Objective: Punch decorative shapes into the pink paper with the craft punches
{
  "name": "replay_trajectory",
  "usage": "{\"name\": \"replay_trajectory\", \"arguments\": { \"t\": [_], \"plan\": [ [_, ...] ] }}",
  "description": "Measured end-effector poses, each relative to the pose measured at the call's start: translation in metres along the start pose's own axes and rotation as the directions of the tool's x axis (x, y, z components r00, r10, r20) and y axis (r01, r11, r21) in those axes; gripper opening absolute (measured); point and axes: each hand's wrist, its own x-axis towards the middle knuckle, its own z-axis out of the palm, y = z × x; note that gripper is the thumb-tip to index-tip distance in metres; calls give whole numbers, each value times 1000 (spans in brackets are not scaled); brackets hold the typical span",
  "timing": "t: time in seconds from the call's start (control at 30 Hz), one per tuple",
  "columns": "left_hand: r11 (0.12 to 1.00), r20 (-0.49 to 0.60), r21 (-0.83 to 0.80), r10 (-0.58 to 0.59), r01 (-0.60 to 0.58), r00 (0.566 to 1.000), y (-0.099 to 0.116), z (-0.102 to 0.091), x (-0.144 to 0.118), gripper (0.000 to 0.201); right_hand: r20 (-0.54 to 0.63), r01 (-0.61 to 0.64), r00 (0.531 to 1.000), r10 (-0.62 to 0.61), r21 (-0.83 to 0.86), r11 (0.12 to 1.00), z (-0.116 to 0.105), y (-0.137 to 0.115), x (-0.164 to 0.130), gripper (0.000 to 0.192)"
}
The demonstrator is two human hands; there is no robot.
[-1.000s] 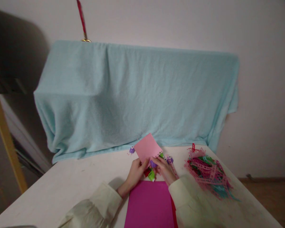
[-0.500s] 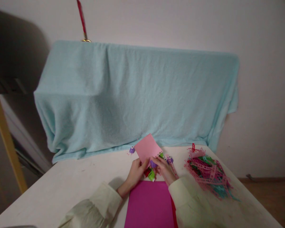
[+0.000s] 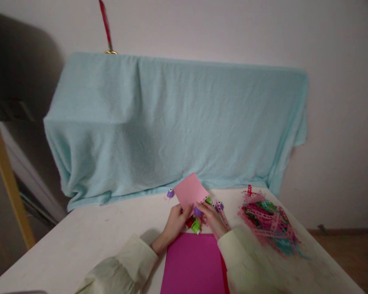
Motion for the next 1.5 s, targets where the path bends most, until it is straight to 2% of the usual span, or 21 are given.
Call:
{"name": "replay_trajectory", "arguments": {
  "t": [0.33, 0.77, 1.0, 1.5],
  "plan": [
    [999, -14, 31, -7, 8, 1000, -2, -1, 0, 49, 3, -27, 1000, 27, -4, 1000, 0, -2, 0, 36],
    [1000, -19, 16, -9, 9, 1000, 3, -1, -1, 50, -37, 1, 999, -2, -26, 1000, 1, -1, -2, 36],
    [1000, -16, 13, -8, 8, 1000, -1, 0, -1, 50, -18, 23, 1000, -23, -18, 1000, -1, 4, 1, 35],
    [1000, 1, 22, -9, 9, 1000, 4, -1, -2, 49, -21, 11, 1000, -13, -91, 996, 4, -8, -6, 34]
  ]
}}
